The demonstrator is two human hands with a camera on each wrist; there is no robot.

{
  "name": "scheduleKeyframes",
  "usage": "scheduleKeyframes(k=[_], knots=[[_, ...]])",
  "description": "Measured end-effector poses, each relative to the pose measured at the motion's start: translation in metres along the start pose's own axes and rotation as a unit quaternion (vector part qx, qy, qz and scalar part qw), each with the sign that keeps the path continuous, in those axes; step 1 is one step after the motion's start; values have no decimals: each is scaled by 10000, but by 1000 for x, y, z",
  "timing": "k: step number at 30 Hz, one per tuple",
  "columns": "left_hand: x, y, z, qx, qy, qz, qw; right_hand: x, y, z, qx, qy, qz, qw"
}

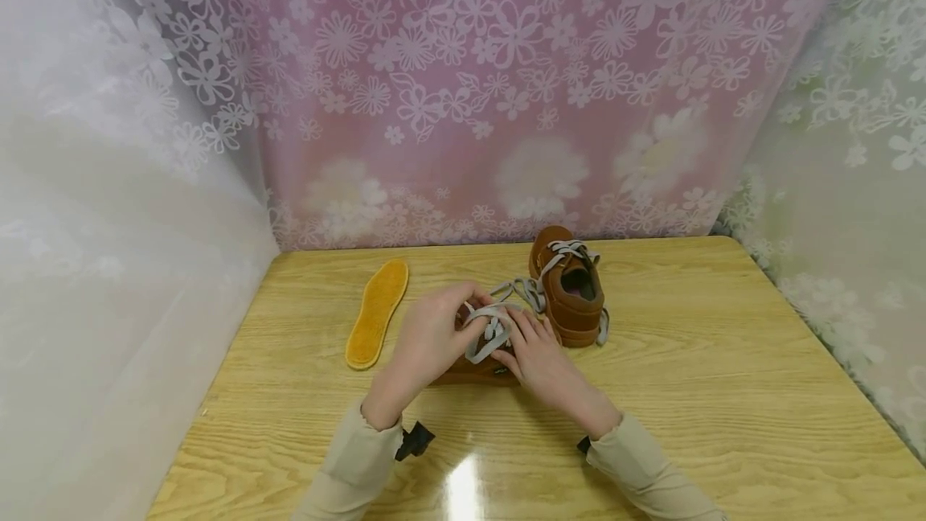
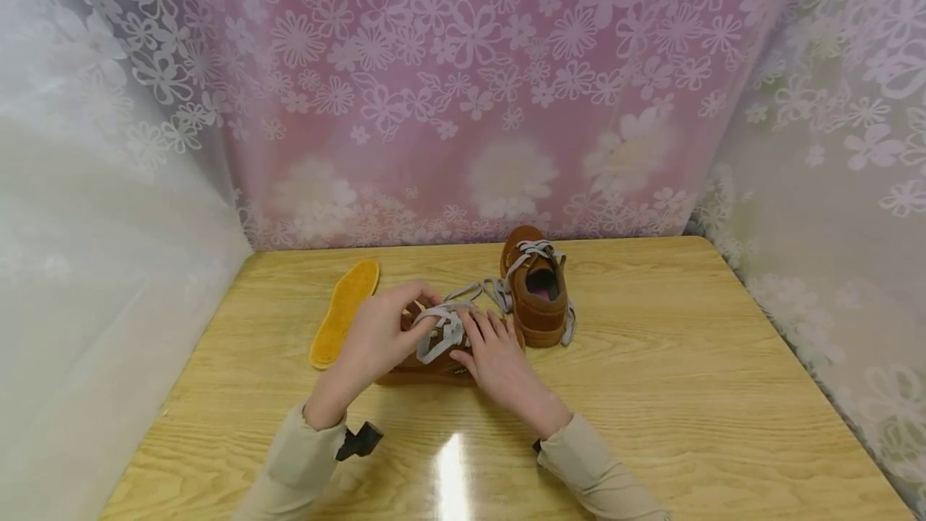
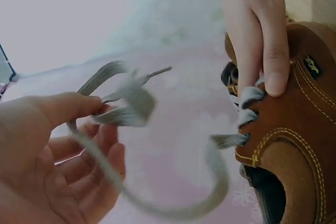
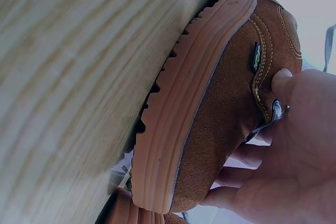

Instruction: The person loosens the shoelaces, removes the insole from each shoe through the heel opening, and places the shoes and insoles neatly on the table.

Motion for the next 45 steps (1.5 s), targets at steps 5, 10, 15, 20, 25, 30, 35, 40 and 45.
scheduleKeyframes(k=[5, 10, 15, 20, 25, 30, 35, 40, 45], knots=[[9, 16, 2, -173, 155, -953, 9952, 1, 0, 1, -53, -9, -73, 10000], [26, 40, -7, -581, 100, -1435, 9879, 0, 0, 1, -186, 68, -30, 9998], [41, 53, -11, -815, 284, -1745, 9809, -1, 0, 2, -347, 195, -79, 9992], [46, 47, -19, -539, 242, -1828, 9814, -1, -3, -1, -333, 107, 43, 9994], [40, 29, -29, -568, -14, -1031, 9930, -2, -2, -1, -333, 138, 42, 9993], [35, 28, -40, -820, -441, -891, 9917, -3, 0, 0, -330, 157, -20, 9993], [30, 45, -45, -1234, -471, -966, 9865, -3, 1, 1, -343, 179, -63, 9992], [23, 51, -44, -1592, -492, -438, 9850, -3, 1, 1, -334, 172, -69, 9993], [22, 56, -42, -1754, -481, -261, 9830, -2, -1, 0, -339, 179, -54, 9993]])
Point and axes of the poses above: each hand's wrist, its own x-axis away from the middle knuckle, its own y-axis out of the palm, z = x × y, the point moved 7 cm from there along -x, towards the middle knuckle, and after that the axes turned 9 degrees about -x, right-handed, at the moved point
